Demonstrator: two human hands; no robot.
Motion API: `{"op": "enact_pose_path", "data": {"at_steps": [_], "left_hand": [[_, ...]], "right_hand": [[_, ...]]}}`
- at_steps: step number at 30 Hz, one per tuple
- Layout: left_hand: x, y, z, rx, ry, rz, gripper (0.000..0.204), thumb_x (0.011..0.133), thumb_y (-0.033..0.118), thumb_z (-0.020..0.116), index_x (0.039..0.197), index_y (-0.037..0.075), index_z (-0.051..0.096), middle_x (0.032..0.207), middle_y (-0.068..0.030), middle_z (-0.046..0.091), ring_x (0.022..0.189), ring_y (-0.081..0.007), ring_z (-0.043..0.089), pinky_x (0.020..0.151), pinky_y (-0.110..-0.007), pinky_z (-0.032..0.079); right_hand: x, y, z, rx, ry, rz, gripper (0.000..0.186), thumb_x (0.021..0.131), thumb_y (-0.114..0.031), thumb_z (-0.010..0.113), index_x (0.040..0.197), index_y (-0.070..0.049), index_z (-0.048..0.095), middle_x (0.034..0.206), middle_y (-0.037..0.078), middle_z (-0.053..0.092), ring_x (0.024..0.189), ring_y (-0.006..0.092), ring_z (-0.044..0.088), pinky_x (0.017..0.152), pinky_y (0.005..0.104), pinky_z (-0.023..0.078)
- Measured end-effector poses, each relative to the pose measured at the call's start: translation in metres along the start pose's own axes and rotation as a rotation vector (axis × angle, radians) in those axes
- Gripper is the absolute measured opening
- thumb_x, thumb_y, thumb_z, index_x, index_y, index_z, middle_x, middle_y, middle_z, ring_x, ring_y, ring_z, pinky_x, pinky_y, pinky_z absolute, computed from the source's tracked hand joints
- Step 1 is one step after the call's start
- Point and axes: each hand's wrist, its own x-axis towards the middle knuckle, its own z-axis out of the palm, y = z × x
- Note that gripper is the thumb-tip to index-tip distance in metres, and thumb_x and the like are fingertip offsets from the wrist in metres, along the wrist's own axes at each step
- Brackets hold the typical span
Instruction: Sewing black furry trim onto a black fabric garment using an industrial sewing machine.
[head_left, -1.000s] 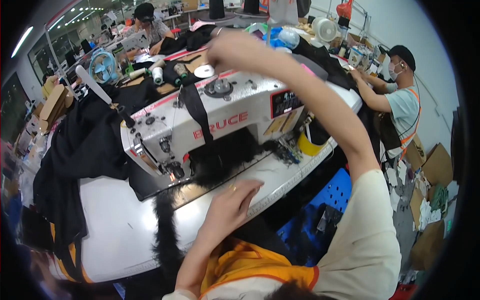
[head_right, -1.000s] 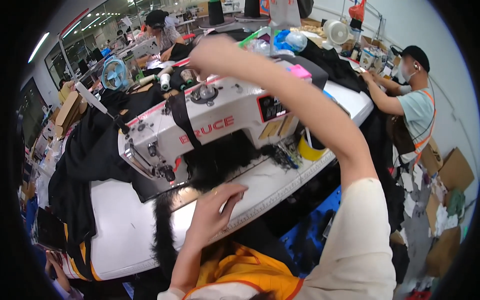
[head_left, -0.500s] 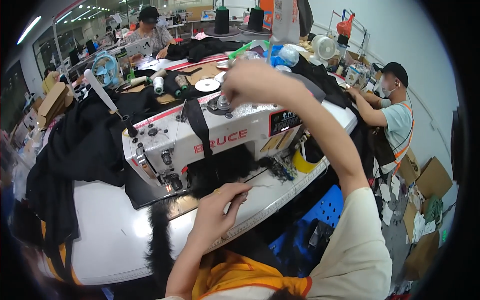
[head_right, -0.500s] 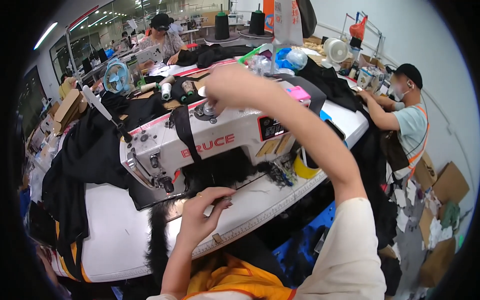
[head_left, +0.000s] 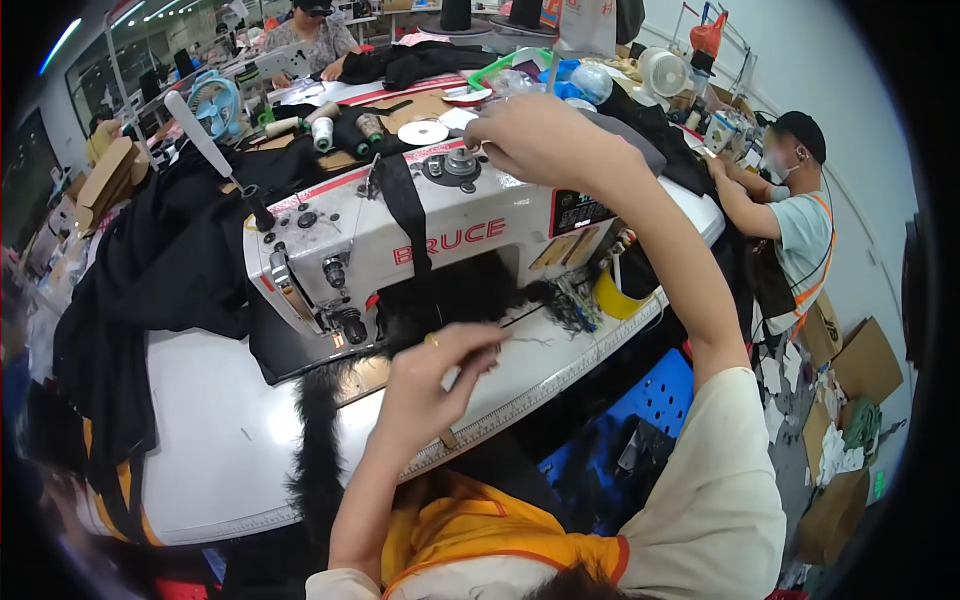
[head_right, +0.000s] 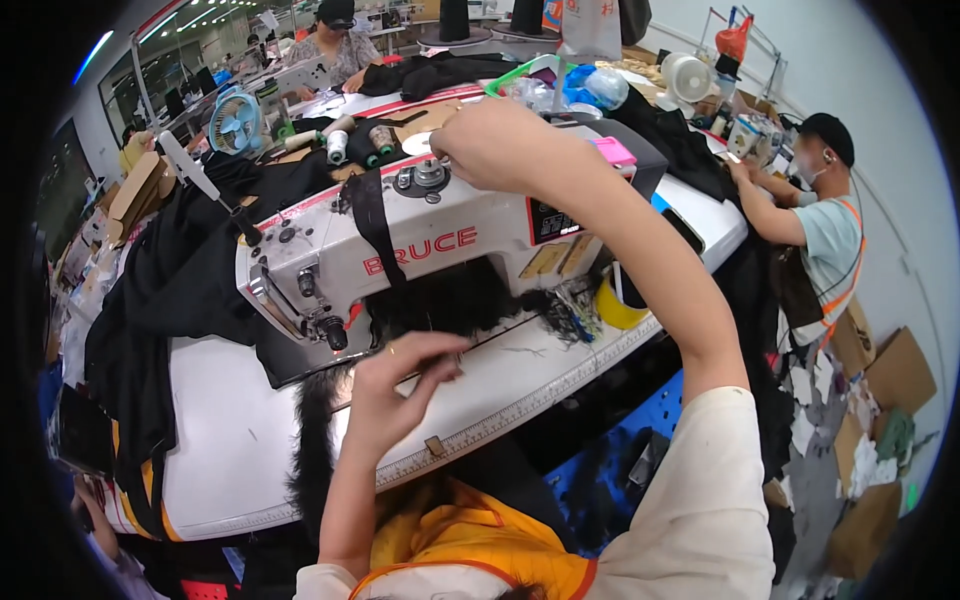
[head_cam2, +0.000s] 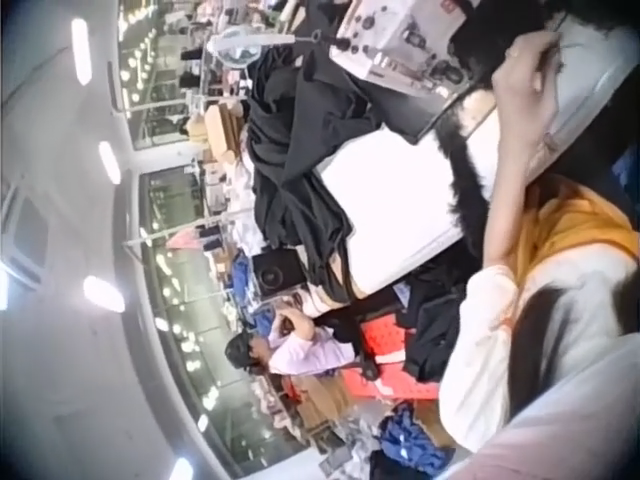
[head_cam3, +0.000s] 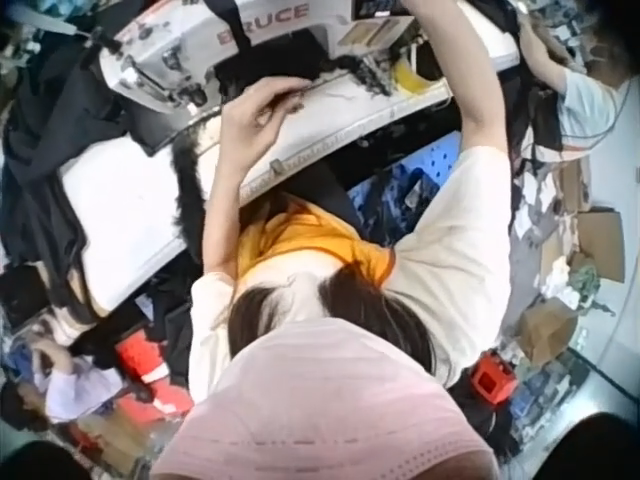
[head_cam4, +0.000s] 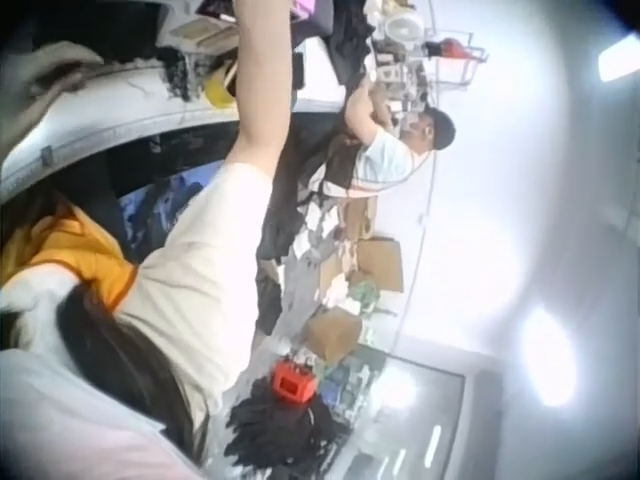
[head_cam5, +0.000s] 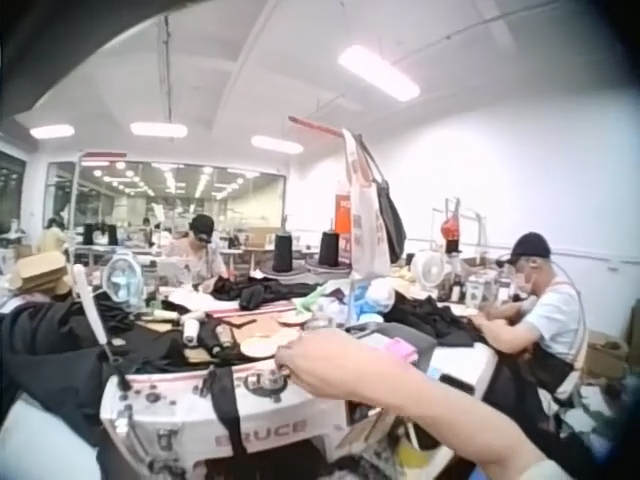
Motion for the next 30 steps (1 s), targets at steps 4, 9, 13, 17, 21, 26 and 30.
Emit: {"op": "enact_pose_path", "data": {"at_steps": [4, 9, 13, 17, 21, 26, 30], "left_hand": [[-0.018, 0.014, 0.014, -0.093, -0.092, 0.063, 0.026, 0.076, -0.01, 0.059, 0.099, -0.002, 0.063, 0.095, -0.013, 0.064, 0.078, -0.0182, 0.065, 0.07, -0.026, 0.053], [-0.017, 0.021, 0.019, -0.107, -0.021, 0.0, 0.025, 0.073, -0.01, 0.06, 0.096, 0.001, 0.063, 0.092, -0.0118, 0.065, 0.081, -0.0225, 0.064, 0.071, -0.027, 0.051], [-0.02, 0.016, 0.022, -0.116, 0.0, -0.031, 0.023, 0.076, -0.011, 0.058, 0.097, -0.001, 0.063, 0.094, -0.0114, 0.064, 0.075, -0.0171, 0.065, 0.067, -0.024, 0.052], [-0.021, 0.007, 0.016, -0.09, 0.089, -0.107, 0.021, 0.081, -0.009, 0.055, 0.099, -0.002, 0.062, 0.095, -0.0102, 0.063, 0.074, -0.0151, 0.065, 0.066, -0.023, 0.052], [-0.023, 0.014, 0.013, -0.202, 0.044, -0.154, 0.019, 0.081, -0.007, 0.055, 0.098, -0.001, 0.062, 0.093, -0.0086, 0.065, 0.075, -0.0137, 0.063, 0.069, -0.023, 0.051], [-0.12, -0.016, 0.028, -0.331, -0.725, -0.273, 0.018, 0.084, 0.009, 0.058, 0.102, 0.007, 0.062, 0.089, -0.0075, 0.065, 0.08, -0.0153, 0.064, 0.071, -0.028, 0.05], [-0.2, -0.106, 0.002, -0.224, -0.399, -1.078, 0.033, 0.089, 0.025, 0.055, 0.115, 0.004, 0.056, 0.107, -0.0107, 0.06, 0.1, -0.0184, 0.057, 0.087, -0.029, 0.045]], "right_hand": [[-0.008, 0.003, 0.008, 0.204, 0.14, -0.008, 0.02, 0.085, -0.019, 0.052, 0.092, -0.005, 0.063, 0.081, 0.015, 0.062, 0.076, 0.0321, 0.059, 0.07, 0.0411, 0.046], [-0.008, -0.004, 0.022, -0.103, 0.389, -0.076, 0.016, 0.08, -0.017, 0.056, 0.092, -0.008, 0.063, 0.082, 0.014, 0.063, 0.076, 0.0279, 0.062, 0.067, 0.0384, 0.048], [0.006, -0.022, 0.026, -0.169, 0.348, -0.071, 0.014, 0.075, -0.014, 0.058, 0.086, -0.008, 0.062, 0.077, 0.013, 0.062, 0.071, 0.0269, 0.062, 0.063, 0.0373, 0.049], [0.01, -0.019, 0.018, -0.254, 0.511, -0.071, 0.011, 0.065, -0.015, 0.059, 0.058, -0.008, 0.064, 0.06, 0.012, 0.061, 0.059, 0.0257, 0.062, 0.051, 0.0384, 0.047], [-0.017, -0.024, 0.0, -0.013, 0.551, -0.017, 0.011, 0.071, -0.013, 0.055, 0.068, -0.005, 0.061, 0.063, 0.014, 0.06, 0.063, 0.0302, 0.06, 0.057, 0.0412, 0.046], [-0.092, -0.101, 0.013, 0.967, -0.453, -0.292, 0.027, 0.086, -0.017, 0.052, 0.111, -0.012, 0.059, 0.088, 0.008, 0.062, 0.078, 0.02, 0.06, 0.068, 0.031, 0.048], [-0.161, -0.118, 0.095, 0.909, -0.286, -0.65, 0.027, 0.086, -0.013, 0.054, 0.111, -0.008, 0.06, 0.09, 0.009, 0.064, 0.075, 0.0215, 0.062, 0.068, 0.0311, 0.049]]}}
